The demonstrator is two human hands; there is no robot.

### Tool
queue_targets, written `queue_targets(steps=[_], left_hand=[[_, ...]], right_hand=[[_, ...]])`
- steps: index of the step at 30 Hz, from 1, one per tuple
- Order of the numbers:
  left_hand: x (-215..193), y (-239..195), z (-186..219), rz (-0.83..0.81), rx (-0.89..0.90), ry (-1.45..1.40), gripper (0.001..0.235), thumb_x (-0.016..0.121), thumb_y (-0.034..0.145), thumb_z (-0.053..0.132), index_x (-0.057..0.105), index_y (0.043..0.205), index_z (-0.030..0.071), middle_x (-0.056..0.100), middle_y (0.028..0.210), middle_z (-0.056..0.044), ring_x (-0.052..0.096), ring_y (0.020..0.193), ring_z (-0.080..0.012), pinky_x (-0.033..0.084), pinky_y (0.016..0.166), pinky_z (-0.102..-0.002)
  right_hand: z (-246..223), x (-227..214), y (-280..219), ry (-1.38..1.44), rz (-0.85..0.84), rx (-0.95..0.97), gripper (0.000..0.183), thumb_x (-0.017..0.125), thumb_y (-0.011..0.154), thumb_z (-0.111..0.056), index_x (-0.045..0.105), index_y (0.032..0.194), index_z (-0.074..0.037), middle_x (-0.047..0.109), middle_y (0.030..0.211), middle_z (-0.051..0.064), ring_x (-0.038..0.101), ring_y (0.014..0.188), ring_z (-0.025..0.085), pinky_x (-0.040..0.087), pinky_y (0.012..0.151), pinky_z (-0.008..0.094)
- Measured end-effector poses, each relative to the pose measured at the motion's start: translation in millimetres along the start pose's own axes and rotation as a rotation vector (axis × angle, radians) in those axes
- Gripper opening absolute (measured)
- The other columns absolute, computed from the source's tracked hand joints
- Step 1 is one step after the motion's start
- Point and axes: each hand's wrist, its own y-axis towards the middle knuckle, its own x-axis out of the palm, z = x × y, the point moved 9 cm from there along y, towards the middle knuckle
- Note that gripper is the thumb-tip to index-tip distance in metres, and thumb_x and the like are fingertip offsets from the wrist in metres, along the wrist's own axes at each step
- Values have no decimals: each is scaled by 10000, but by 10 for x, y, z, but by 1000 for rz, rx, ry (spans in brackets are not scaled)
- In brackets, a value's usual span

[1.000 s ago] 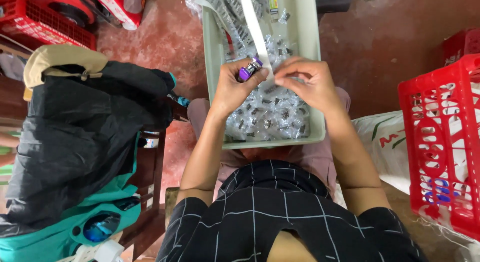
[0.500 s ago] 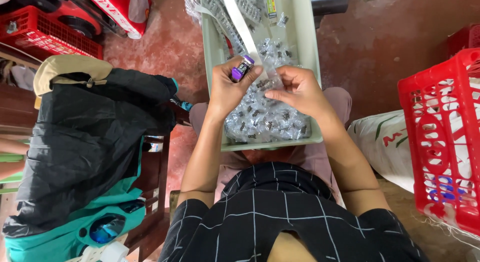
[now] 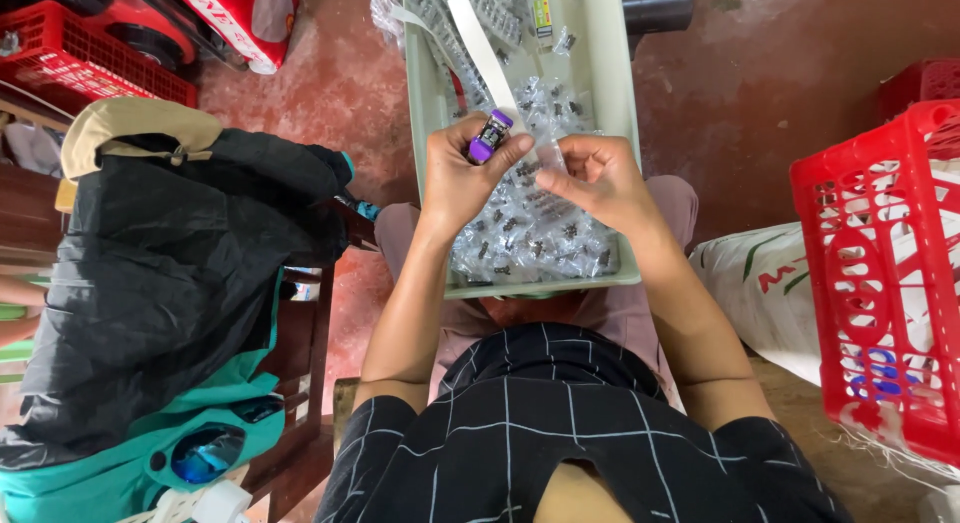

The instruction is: Assembling small purple components onto a white plastic strip and placing them into a bin filled with bagged items.

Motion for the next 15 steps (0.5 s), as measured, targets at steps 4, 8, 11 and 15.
queue_targets(steps=[4,8,11,15], left_hand=[[11,6,-21,9,18,1,272,797,701,104,561,573,65,406,493,15,342,488,-18,250,456,-171],[9,5,-79,13,3,1,278,805,692,115,562,569,62,402,482,8,338,471,-22,253,449,-169],[15,10,-94,8,-6,5,276,807,690,122,565,573,60,397,470,7,338,460,-25,250,440,-171],[20,28,-118,13,-21,-12,263,810,687,118,578,582,51,403,459,4,343,444,-20,249,430,-164]], right_hand=[[-3,3,11,-2,47,-17,121,737,796,-81,642,823,-10,533,614,10,470,593,13,448,535,153],[-81,13,-4,-1,81,-18,62,707,803,-16,652,813,9,510,599,-7,440,595,-6,438,525,141],[-175,49,6,4,88,-17,43,696,808,4,656,815,21,503,601,-8,443,610,-8,439,534,139],[-92,21,1,12,99,-7,36,695,799,20,662,814,20,493,591,-3,450,590,-2,449,537,141]])
